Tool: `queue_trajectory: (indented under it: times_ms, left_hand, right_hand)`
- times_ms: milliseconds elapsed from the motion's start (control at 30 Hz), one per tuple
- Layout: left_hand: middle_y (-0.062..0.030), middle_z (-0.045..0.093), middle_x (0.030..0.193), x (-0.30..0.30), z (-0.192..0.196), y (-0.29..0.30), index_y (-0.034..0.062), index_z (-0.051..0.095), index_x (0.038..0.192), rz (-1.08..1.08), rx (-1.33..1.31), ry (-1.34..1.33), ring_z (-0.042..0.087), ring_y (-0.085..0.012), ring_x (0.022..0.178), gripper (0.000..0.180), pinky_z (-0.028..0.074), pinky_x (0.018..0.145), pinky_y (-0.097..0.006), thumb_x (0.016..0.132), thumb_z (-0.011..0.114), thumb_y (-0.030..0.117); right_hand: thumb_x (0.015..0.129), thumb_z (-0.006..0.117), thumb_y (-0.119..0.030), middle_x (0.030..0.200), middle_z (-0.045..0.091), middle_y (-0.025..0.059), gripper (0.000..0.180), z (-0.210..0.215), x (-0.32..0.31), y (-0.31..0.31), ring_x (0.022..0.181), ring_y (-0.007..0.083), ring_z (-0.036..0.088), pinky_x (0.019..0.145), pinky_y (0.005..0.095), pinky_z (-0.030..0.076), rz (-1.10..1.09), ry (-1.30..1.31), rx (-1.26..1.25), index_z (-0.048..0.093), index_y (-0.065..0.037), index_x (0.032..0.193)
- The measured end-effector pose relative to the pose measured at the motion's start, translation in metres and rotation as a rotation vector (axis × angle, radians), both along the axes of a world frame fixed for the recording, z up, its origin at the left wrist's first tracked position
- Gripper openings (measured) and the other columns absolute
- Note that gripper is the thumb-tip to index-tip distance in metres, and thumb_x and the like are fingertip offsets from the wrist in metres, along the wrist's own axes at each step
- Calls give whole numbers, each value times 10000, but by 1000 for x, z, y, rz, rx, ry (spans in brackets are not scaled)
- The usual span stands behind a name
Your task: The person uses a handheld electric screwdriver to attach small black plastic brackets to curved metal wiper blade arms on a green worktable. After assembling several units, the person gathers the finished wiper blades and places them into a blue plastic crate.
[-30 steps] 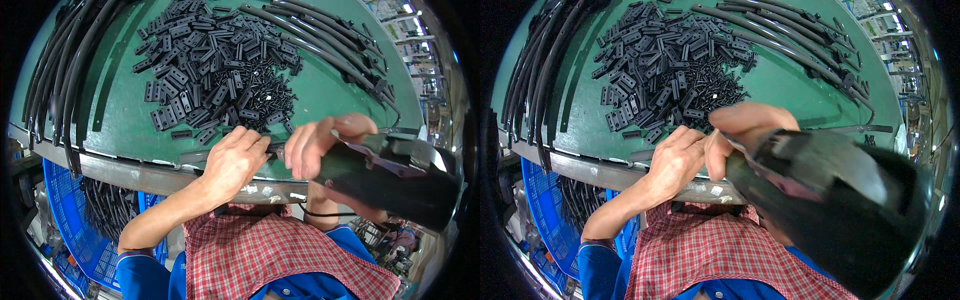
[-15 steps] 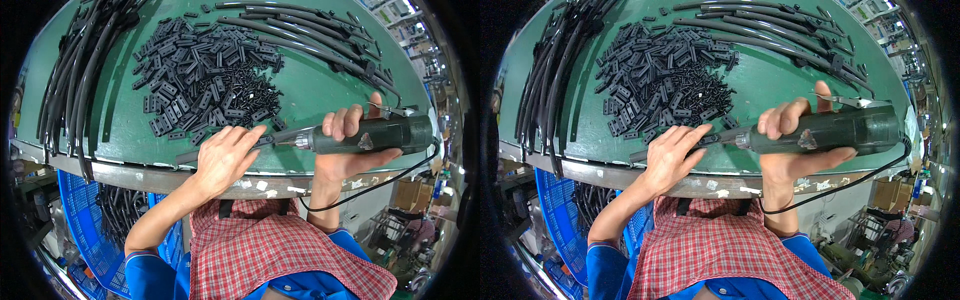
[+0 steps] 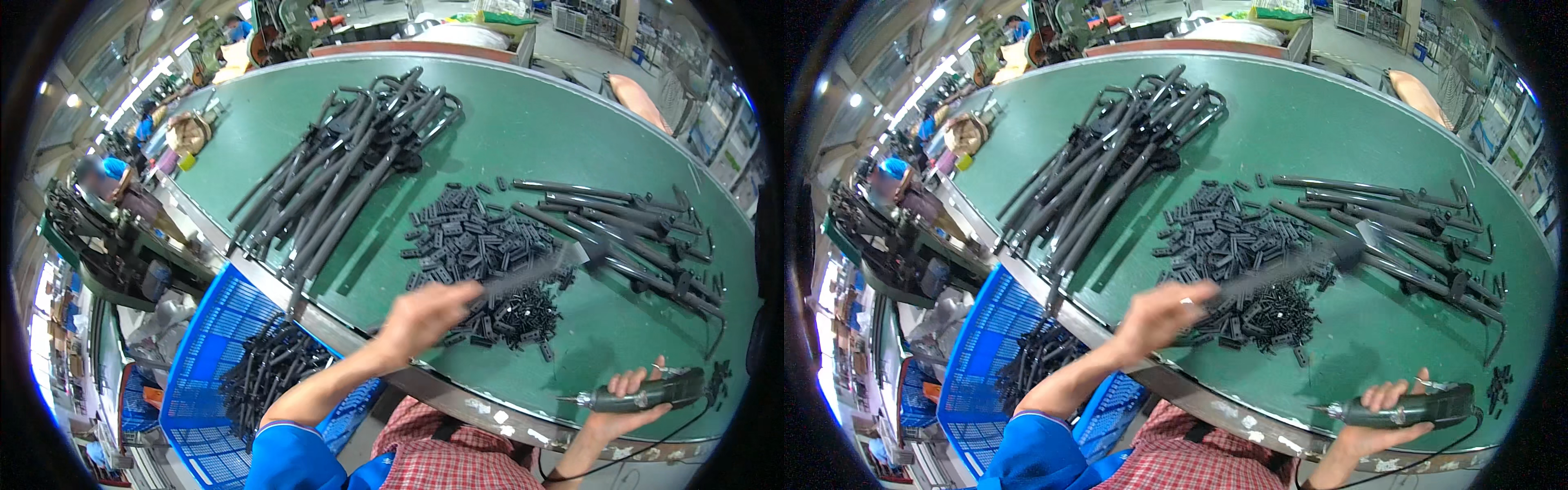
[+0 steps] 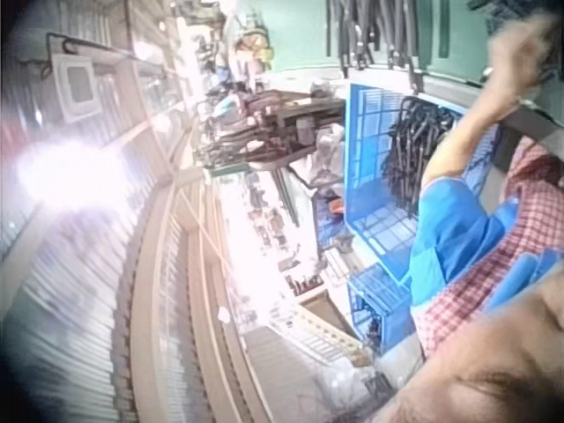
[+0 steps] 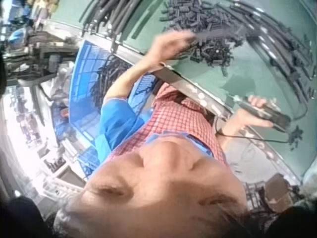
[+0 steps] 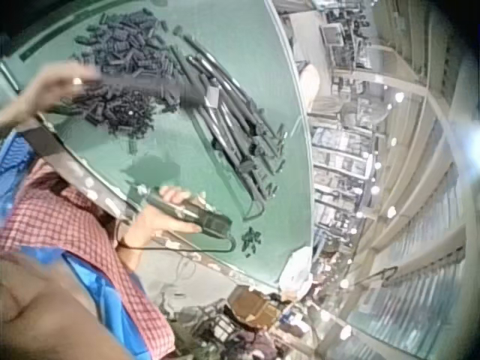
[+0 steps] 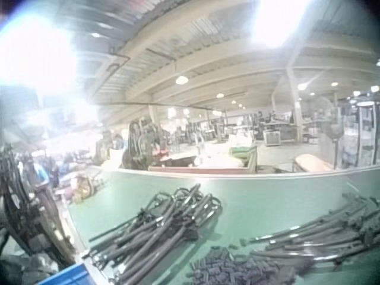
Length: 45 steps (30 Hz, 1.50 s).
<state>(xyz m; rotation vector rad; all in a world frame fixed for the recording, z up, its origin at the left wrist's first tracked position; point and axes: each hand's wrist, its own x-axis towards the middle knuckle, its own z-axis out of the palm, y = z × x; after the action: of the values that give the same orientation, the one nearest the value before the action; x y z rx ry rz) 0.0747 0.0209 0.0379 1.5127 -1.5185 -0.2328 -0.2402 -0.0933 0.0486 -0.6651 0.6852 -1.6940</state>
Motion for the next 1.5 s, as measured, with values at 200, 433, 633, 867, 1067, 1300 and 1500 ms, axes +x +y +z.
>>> queue_trajectory:
  times_ms: [200,433,633,867,1067,1300,1500]
  left_hand:
    - [-205,636,1169,169,61,1,-2,566,1250,795,346,-43,648,-240,1003,473,486,883,-338,818,655,170]
    - [-193,658,999,310,58,39,91,626,1222,885,607,-552,650,-289,856,459,499,819,-387,795,656,255]
    - [-142,683,888,137,47,-188,29,707,942,274,103,-434,653,-285,829,211,509,765,-356,835,632,194]
    - [-258,643,1003,28,-30,-389,-3,646,1008,-155,610,-672,612,-381,996,336,480,884,-455,782,548,226]
    - [-67,579,680,-8,41,-370,4,627,889,-244,764,-208,514,-155,586,321,407,535,-312,864,582,321]
    - [28,474,573,-54,55,-216,10,633,989,-303,603,156,387,-51,494,319,301,441,-234,993,455,274]
    - [-72,630,849,-44,21,-51,0,615,1110,-81,526,79,597,-149,749,289,477,672,-274,826,649,39]
  right_hand:
    - [971,299,-592,642,340,-29,676,-6,-29,-10,490,50,317,430,205,284,-169,21,230,421,-52,1359]
    - [934,388,-623,623,348,-42,616,-20,-56,-26,509,67,334,454,227,303,-72,-233,388,534,-78,1179]
    - [879,481,-656,654,427,-55,595,-42,-74,-30,552,55,417,502,213,378,115,-480,565,581,-109,1089]
    - [849,481,-696,644,423,-36,611,-44,-73,-31,556,105,412,538,274,380,200,-549,608,578,-125,1046]
    - [856,474,-691,661,443,-21,605,-40,-72,-34,573,116,438,566,285,396,203,-531,631,561,-125,1051]
    - [861,471,-690,653,423,-24,620,-39,-78,-29,560,106,431,541,266,389,219,-503,582,546,-108,1060]
    - [856,370,-747,618,353,-14,752,-33,-71,-24,497,114,342,480,279,309,334,-418,286,503,-98,1210]
